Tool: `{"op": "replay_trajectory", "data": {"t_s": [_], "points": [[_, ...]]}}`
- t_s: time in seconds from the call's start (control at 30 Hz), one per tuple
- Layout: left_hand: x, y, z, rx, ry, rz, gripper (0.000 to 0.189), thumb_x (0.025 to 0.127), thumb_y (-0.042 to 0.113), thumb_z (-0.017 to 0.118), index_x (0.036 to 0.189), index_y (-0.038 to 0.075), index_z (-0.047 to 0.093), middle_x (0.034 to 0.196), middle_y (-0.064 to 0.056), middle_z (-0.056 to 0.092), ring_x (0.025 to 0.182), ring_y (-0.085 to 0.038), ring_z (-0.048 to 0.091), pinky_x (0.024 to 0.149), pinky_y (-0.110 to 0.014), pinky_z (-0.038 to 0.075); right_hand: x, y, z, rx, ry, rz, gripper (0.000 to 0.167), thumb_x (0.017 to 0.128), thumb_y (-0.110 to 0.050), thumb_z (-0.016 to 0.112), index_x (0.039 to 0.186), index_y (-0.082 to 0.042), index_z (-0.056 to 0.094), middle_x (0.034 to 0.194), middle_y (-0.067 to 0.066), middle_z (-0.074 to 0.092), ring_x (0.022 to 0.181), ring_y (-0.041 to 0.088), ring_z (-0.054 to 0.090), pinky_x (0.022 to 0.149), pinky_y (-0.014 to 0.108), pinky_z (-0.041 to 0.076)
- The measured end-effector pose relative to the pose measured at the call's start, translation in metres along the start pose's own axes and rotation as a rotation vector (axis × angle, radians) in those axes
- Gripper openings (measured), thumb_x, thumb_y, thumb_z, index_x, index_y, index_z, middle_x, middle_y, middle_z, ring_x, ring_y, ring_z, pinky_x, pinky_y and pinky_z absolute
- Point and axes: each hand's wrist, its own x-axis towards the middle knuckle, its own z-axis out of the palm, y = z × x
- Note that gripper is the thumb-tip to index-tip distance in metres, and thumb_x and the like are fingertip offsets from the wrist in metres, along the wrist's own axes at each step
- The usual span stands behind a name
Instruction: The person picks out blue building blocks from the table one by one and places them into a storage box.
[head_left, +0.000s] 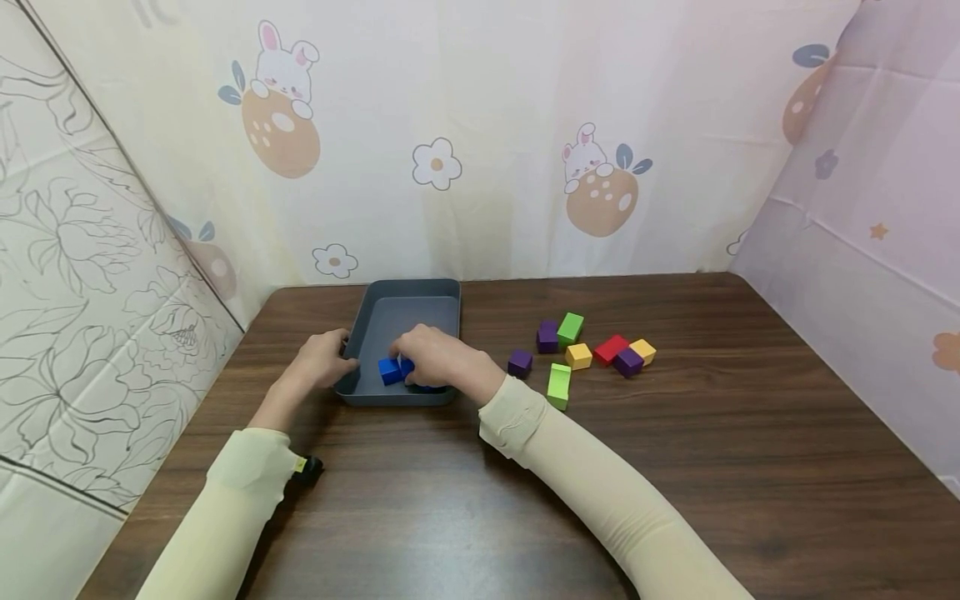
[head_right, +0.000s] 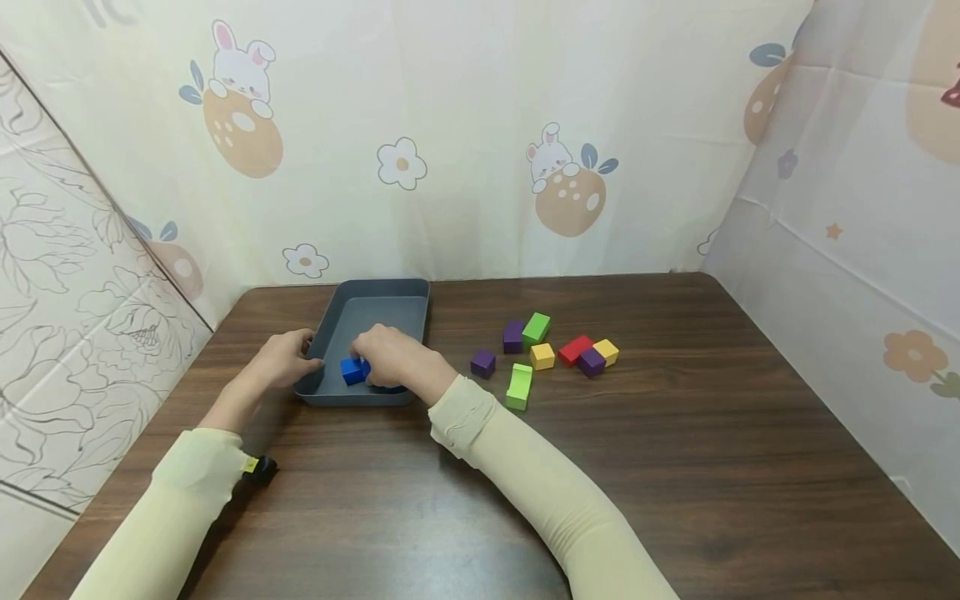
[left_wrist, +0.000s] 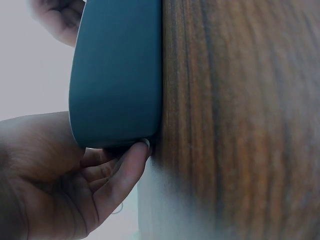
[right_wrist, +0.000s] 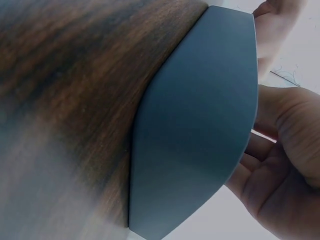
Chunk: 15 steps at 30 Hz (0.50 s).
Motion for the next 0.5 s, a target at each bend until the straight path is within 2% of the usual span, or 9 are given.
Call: {"op": "replay_trajectory", "data": {"t_s": [0.3, 0.5], "points": [[0.000, 0.001, 0.001, 0.000, 0.008, -0.003, 0.046, 0.101, 0.013, 0.067, 0.138, -0.011, 0.055, 0.125, -0.032, 0.066, 0.107, -0.039, 0.067, 0.092, -0.053, 0.058, -0.004, 0.001, -0.005, 0.006, -0.011, 0.014, 0.041, 0.097, -0.022, 0.080, 0.135, -0.012, 0.071, 0.127, 0.006, 0.073, 0.111, 0.017, 0.068, 0.100, 0.034, 0.056], [0.000, 0.000, 0.000, 0.010, 0.010, 0.004, 0.046, 0.100, 0.013, 0.068, 0.137, -0.012, 0.055, 0.125, -0.032, 0.066, 0.106, -0.040, 0.067, 0.092, -0.053, 0.058, -0.009, 0.006, -0.012, 0.059, -0.001, 0.027, 0.040, 0.098, -0.022, 0.079, 0.136, -0.011, 0.071, 0.129, 0.008, 0.072, 0.115, 0.020, 0.067, 0.102, 0.037, 0.055]]}}
